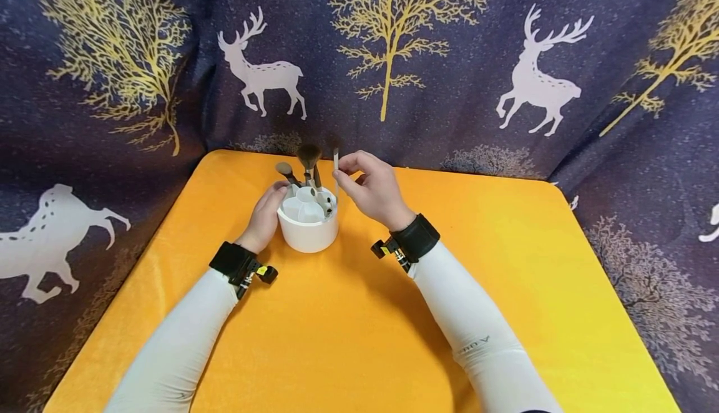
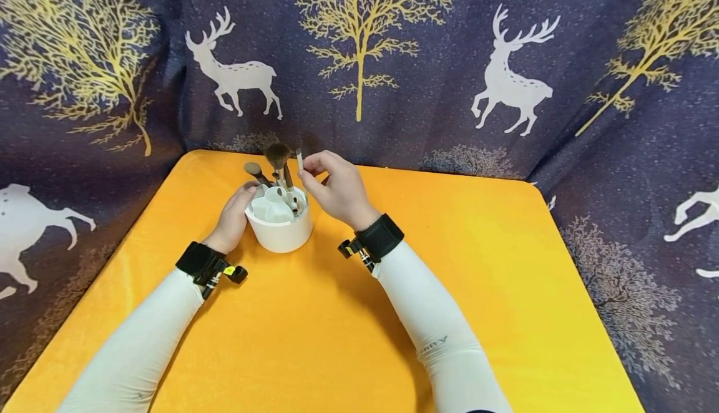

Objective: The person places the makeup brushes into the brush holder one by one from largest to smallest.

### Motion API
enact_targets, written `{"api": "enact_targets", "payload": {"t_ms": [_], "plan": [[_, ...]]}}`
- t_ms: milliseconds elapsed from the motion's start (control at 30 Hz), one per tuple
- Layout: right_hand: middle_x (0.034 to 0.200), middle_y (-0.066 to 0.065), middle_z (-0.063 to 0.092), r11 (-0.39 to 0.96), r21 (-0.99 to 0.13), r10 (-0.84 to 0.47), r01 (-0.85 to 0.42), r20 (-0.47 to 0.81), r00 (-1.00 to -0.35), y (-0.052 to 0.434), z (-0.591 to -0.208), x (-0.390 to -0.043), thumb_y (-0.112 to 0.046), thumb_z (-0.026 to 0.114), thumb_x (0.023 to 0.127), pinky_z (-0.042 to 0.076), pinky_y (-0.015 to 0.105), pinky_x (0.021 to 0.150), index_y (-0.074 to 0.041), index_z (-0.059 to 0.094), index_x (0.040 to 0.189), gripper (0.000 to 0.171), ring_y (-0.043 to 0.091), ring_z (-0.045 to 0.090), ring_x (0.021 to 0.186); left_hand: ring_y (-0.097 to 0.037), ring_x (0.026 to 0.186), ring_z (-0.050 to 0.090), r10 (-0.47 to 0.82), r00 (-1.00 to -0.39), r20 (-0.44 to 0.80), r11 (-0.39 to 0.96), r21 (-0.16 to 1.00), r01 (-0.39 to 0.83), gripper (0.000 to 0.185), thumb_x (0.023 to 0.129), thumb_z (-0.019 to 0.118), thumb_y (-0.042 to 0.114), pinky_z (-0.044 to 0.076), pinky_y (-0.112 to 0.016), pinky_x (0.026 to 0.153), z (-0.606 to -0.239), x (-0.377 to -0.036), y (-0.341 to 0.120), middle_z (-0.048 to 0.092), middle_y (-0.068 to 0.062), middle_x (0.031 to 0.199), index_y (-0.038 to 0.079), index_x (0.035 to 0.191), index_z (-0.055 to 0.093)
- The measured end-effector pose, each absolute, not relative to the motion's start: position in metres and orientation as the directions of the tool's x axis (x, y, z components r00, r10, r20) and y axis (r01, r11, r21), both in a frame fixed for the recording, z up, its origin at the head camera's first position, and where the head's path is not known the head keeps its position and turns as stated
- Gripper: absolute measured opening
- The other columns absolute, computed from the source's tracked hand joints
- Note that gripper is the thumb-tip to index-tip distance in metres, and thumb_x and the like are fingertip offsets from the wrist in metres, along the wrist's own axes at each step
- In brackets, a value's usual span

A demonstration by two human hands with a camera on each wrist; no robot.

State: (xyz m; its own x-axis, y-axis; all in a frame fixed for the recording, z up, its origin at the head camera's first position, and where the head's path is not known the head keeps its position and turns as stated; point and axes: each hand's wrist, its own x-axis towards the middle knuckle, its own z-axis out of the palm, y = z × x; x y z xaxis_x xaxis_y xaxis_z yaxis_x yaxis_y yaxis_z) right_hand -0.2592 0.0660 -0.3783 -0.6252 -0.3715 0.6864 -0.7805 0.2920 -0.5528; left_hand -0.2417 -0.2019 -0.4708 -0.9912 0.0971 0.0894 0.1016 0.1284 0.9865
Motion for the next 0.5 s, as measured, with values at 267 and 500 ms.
{"api": "enact_targets", "payload": {"t_ms": [267,500], "plan": [[0.104,0.007,0.074,0.277,-0.578,-0.384,-0.768,0.666,-0.640,0.0598,-0.3763,-0.2574,-0.006,0.078,0.104,0.057,0.031,0.069,-0.004,0.075,0.112,0.009,0.018,0.065,0.090,-0.035,0.140,0.042,0.102,-0.990,0.092,0.141,0.984,0.106,0.051,0.119,0.028,0.033,0.027,-0.046,0.125,-0.4715,-0.2432,-0.2024,0.046,-0.026,0.150,-0.005,0.150,0.041],[0.105,0.009,0.074,0.272,-0.598,-0.390,-0.754,0.647,-0.655,0.0568,-0.3773,-0.2564,-0.005,0.077,0.104,0.060,0.043,0.069,-0.003,0.075,0.113,0.009,0.020,0.066,0.091,-0.034,0.142,0.041,0.101,-0.990,0.095,0.145,0.983,0.109,0.051,0.120,0.028,0.033,0.026,-0.046,0.127,-0.4717,-0.2425,-0.2022,0.045,-0.026,0.152,-0.006,0.150,0.041]]}}
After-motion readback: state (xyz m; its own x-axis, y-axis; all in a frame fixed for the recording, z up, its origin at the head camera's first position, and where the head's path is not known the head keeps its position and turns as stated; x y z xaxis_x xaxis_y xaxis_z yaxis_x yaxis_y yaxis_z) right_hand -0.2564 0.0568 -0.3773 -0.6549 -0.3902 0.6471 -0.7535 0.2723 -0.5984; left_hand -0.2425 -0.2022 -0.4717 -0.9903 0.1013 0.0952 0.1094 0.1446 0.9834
